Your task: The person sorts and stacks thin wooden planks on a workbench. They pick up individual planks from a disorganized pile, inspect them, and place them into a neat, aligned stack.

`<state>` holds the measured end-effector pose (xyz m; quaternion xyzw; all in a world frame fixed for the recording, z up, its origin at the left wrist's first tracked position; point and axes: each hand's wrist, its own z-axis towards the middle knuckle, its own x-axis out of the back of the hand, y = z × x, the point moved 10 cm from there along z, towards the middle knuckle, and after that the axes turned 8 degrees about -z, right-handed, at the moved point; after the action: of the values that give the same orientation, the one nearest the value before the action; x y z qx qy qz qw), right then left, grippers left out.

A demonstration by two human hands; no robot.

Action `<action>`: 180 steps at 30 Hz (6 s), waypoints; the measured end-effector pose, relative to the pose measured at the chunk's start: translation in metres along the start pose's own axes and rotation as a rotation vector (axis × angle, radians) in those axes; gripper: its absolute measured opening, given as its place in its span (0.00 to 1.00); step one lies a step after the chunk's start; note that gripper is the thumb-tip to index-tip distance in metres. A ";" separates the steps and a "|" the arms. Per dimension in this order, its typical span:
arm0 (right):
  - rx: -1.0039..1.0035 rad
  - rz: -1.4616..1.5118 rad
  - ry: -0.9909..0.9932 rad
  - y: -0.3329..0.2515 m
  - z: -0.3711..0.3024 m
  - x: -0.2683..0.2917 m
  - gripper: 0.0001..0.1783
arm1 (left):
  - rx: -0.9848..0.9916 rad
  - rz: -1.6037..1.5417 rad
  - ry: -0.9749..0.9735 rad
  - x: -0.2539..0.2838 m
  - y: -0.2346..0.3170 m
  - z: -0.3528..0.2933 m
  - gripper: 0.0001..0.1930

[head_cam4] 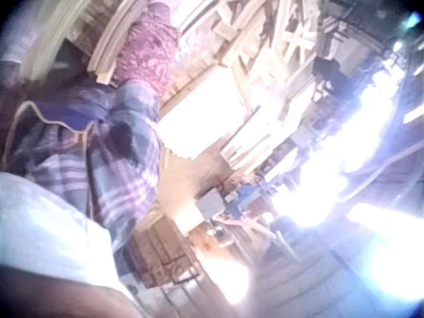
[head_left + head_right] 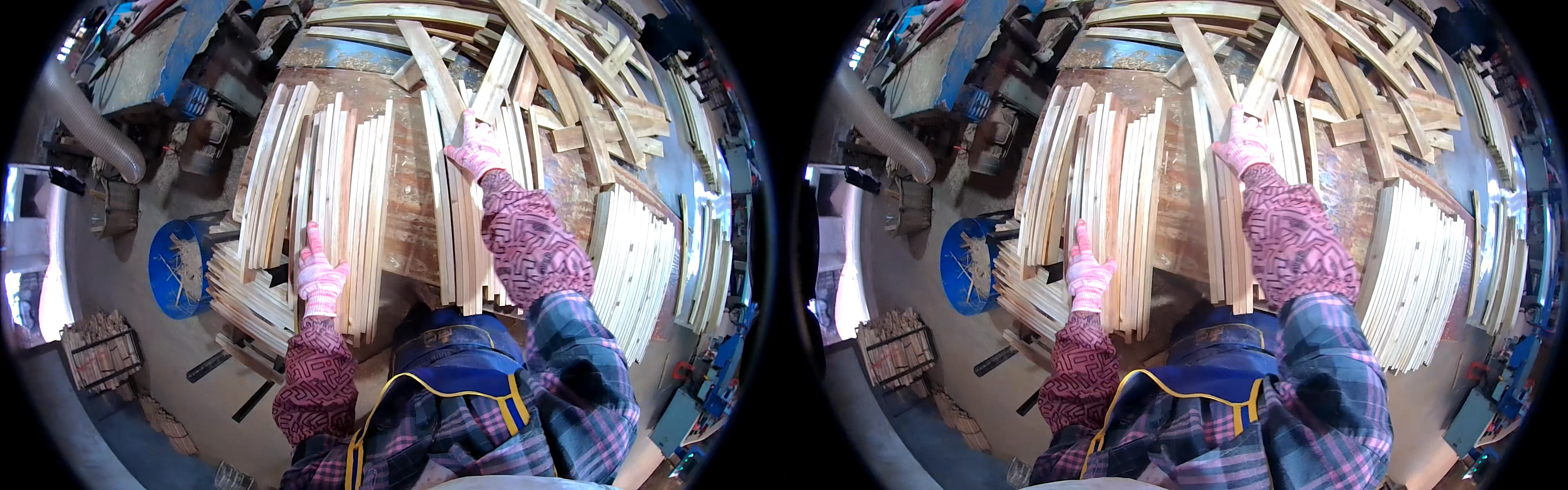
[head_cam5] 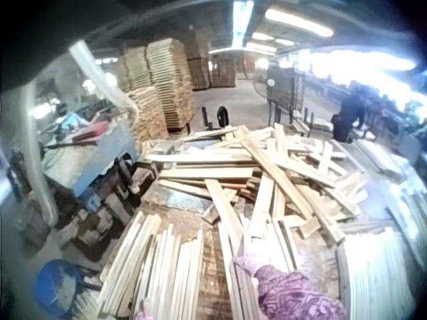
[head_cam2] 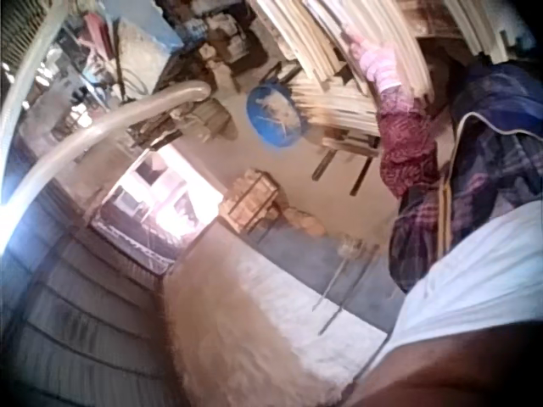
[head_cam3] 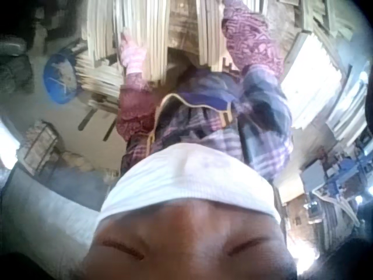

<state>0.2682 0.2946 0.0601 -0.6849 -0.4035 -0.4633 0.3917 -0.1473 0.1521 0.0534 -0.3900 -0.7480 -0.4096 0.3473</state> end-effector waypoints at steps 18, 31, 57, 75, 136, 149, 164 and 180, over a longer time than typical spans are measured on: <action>0.023 0.591 0.011 0.128 -0.031 0.027 0.35 | -0.108 -1.036 -0.255 -0.104 0.187 -0.024 0.22; 0.086 1.849 -0.121 0.177 0.196 0.031 0.42 | -0.071 -0.190 -0.165 -0.186 0.131 -0.056 0.32; 0.615 -0.008 0.283 0.209 -0.128 0.093 0.27 | -0.826 0.654 -0.294 -0.106 0.397 -0.085 0.23; -0.703 1.158 0.383 0.269 0.286 0.062 0.69 | 0.376 0.346 0.058 -0.078 0.131 0.003 0.54; -0.119 0.265 0.023 0.243 -0.132 -0.032 0.35 | -0.121 0.104 0.216 -0.164 0.233 -0.035 0.46; 0.239 0.454 0.117 0.284 -0.030 0.035 0.21 | -0.546 0.038 -0.066 -0.233 0.446 -0.036 0.54; -0.659 0.197 0.104 0.420 0.075 0.096 0.73 | -0.574 -1.055 -0.167 -0.217 0.473 -0.060 0.48; 0.649 2.720 -0.852 0.319 -0.233 0.041 0.55 | -0.585 -0.966 -0.471 -0.052 0.324 -0.056 0.45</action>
<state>0.4958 -0.0269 0.1091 -0.4954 0.3739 0.5994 0.5054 0.1692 0.2040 0.1441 -0.1659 -0.7536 -0.6118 -0.1738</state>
